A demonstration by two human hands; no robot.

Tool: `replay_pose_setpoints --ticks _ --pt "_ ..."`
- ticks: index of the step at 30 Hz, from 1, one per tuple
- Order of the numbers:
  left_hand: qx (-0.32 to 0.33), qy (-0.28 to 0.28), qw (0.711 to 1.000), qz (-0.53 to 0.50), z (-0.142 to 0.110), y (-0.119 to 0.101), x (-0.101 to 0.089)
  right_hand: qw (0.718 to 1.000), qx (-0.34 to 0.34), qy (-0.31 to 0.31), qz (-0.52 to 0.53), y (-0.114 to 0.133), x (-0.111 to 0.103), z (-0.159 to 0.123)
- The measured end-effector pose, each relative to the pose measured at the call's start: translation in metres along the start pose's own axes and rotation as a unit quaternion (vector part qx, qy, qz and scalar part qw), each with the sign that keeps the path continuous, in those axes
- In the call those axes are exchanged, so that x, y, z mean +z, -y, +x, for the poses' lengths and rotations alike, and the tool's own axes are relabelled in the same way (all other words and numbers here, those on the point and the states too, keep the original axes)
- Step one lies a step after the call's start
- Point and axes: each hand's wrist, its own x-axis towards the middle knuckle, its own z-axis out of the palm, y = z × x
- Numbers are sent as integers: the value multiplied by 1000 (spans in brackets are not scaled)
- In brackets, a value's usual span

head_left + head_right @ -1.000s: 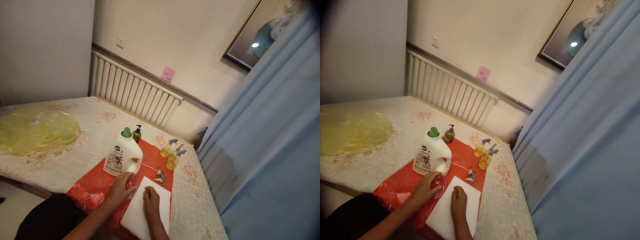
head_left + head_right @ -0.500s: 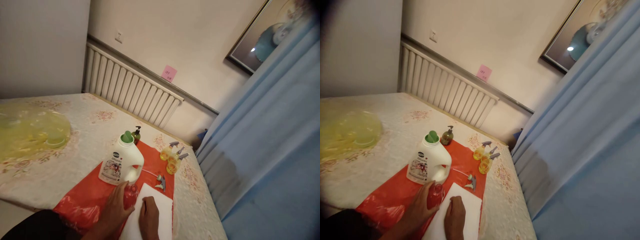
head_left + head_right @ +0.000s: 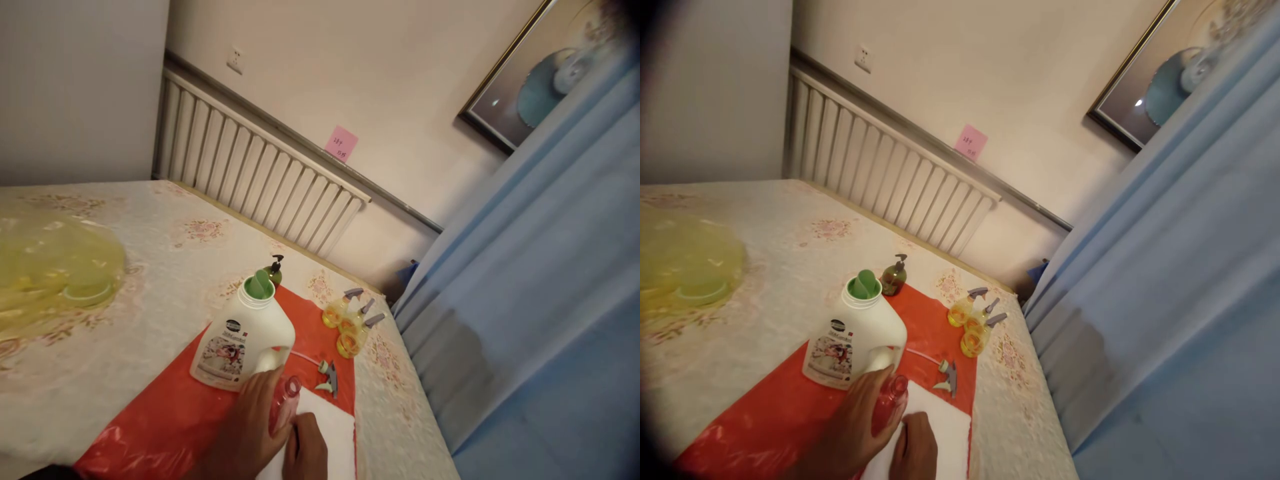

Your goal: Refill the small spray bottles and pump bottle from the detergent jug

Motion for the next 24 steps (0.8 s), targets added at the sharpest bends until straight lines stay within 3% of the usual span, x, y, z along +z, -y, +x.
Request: replay_pose_setpoints --ticks 5,10,14,18,22,24 --pt "-3 -22 1000 13 -16 17 15 1000 -8 -10 14 -4 3 0" --pt "15 -35 999 22 -22 21 19 999 6 -10 29 3 0 0" --pt "14 -54 998 24 -20 19 18 989 80 12 120 2 -8 7" --pt "-8 -33 999 27 -23 20 20 931 239 39 274 -1 -27 45" --pt "-29 -13 999 10 -27 20 20 912 221 35 343 18 -41 106" --pt "-34 -6 999 -4 -26 19 19 906 182 88 373 36 -37 133"
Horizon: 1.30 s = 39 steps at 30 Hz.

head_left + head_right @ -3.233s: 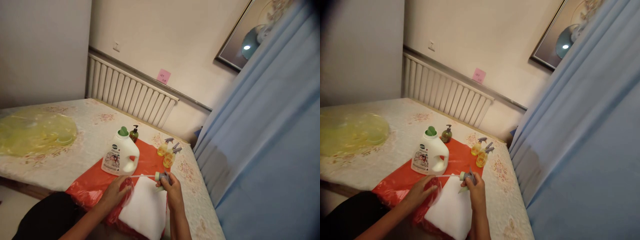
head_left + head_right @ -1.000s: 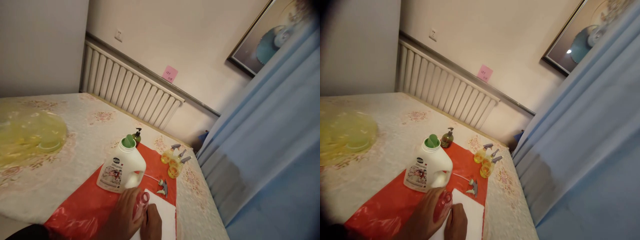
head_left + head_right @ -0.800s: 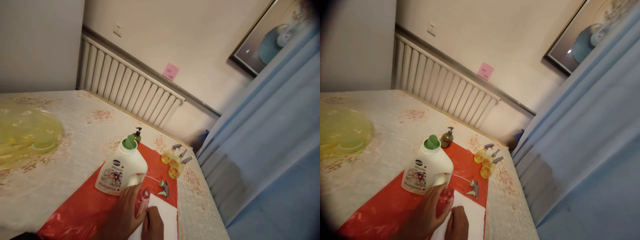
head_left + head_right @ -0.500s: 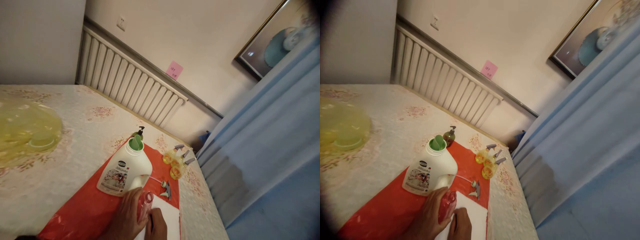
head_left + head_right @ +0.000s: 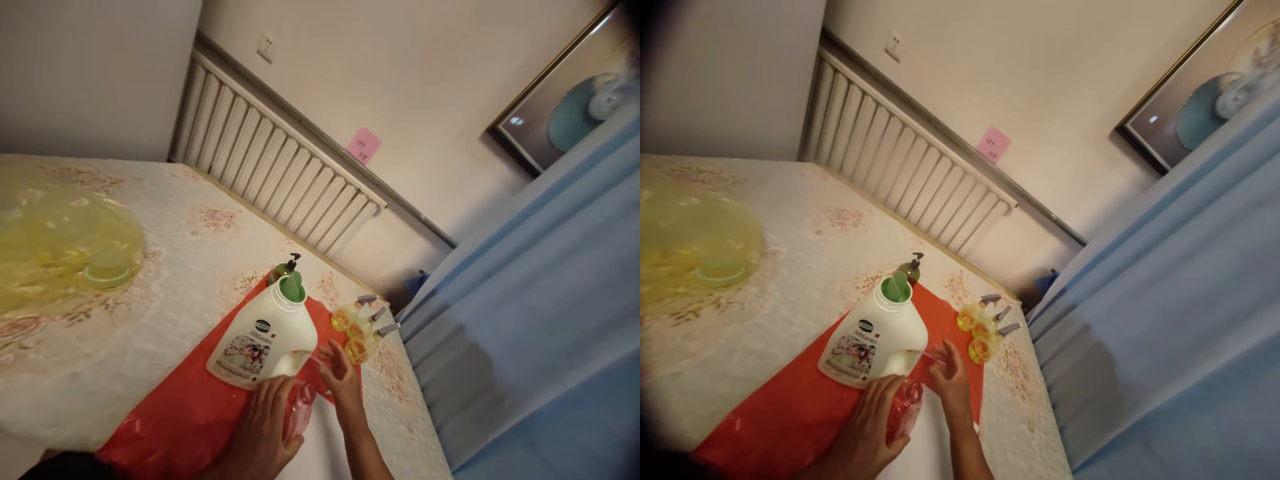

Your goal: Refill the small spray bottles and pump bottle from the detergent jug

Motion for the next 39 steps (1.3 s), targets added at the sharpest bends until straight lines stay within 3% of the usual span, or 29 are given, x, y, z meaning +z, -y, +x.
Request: replay_pose_setpoints --ticks 3,5,8,13,19,23,28,33,39 --pt "-8 8 1000 -10 2 -1 -2 992 -15 121 -24 14 30 23" --pt "-11 12 1000 -4 2 0 -3 989 20 145 -6 15 49 34" --pt "-12 13 1000 11 1 2 0 988 62 120 72 13 70 48" --pt "-22 34 999 -2 1 8 5 989 58 83 110 28 93 67" --pt "-39 55 997 -36 3 8 1 993 15 29 110 65 98 83" --pt "-44 58 996 -50 3 7 -1 995 -17 -6 103 101 75 92" --pt "-58 55 994 -76 4 9 0 996 -37 -34 72 145 24 86" --pt "-58 59 993 -87 6 13 2 999 -26 -29 -37 168 -35 53" --pt "-37 24 995 -94 12 17 2 989 63 -21 -131 172 -100 -1"
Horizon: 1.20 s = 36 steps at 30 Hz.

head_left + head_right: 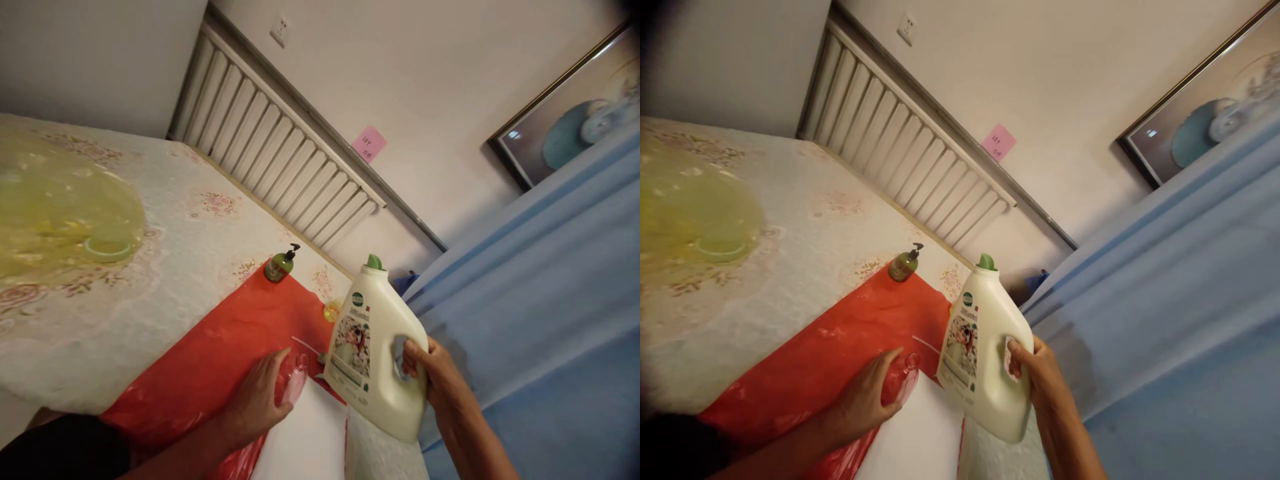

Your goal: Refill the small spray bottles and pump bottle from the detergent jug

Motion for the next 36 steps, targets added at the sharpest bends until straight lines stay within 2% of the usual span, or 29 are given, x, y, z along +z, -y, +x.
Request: replay_pose_setpoints --ticks 4,7,13,16,25,31,36 --pt "10 -23 1000 3 8 3 -1 999 36 35 0 -15 -30 -31" --pt "-6 -21 1000 -12 12 8 0 995 47 86 5 -20 -40 -51" --pt "-48 67 996 -44 17 12 -3 989 97 112 -15 -16 -38 -77" --pt "-54 78 994 -50 20 8 -8 986 112 115 -36 -17 -36 -82" --pt "-45 44 994 -91 26 -5 -16 981 113 142 -68 -29 -40 -91" --pt "-54 113 988 -88 27 -4 -20 973 119 167 -107 -21 -37 -90" --pt "-62 130 984 -101 24 6 -14 961 109 212 -137 -19 -36 -83"
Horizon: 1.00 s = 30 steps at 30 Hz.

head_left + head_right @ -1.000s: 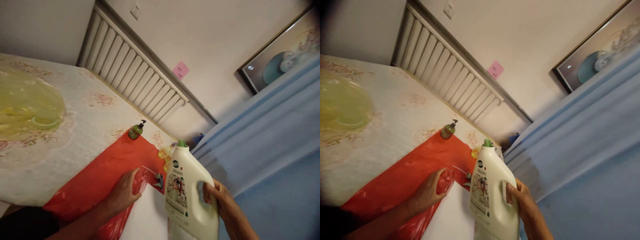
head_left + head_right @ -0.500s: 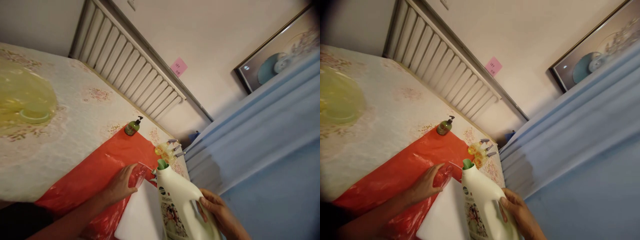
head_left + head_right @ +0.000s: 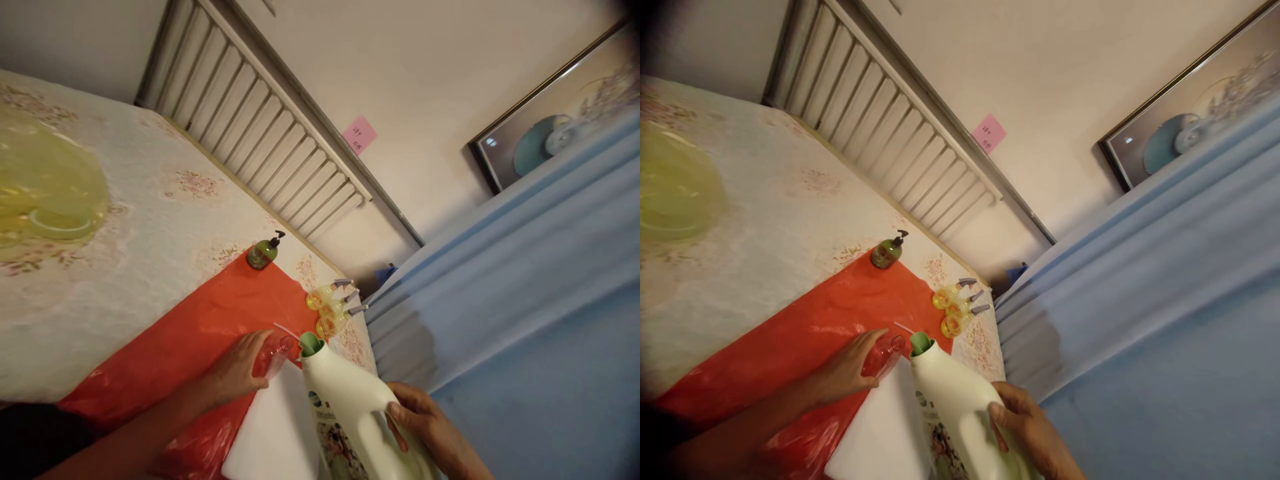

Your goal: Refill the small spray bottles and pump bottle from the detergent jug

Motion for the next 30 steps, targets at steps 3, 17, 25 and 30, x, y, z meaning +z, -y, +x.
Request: replay_pose_setpoints --ticks 3,17,25,30 --pt "-4 18 1000 -1 1 3 1 1000 -1 21 -18 -1 -3 3" --pt "-31 60 997 24 2 -8 -7 996 19 56 -68 18 -5 11" --pt "-34 68 997 16 2 -9 -8 995 25 63 -73 27 -6 16" --pt "-47 73 996 23 2 -10 -9 994 31 66 -81 33 -8 18"
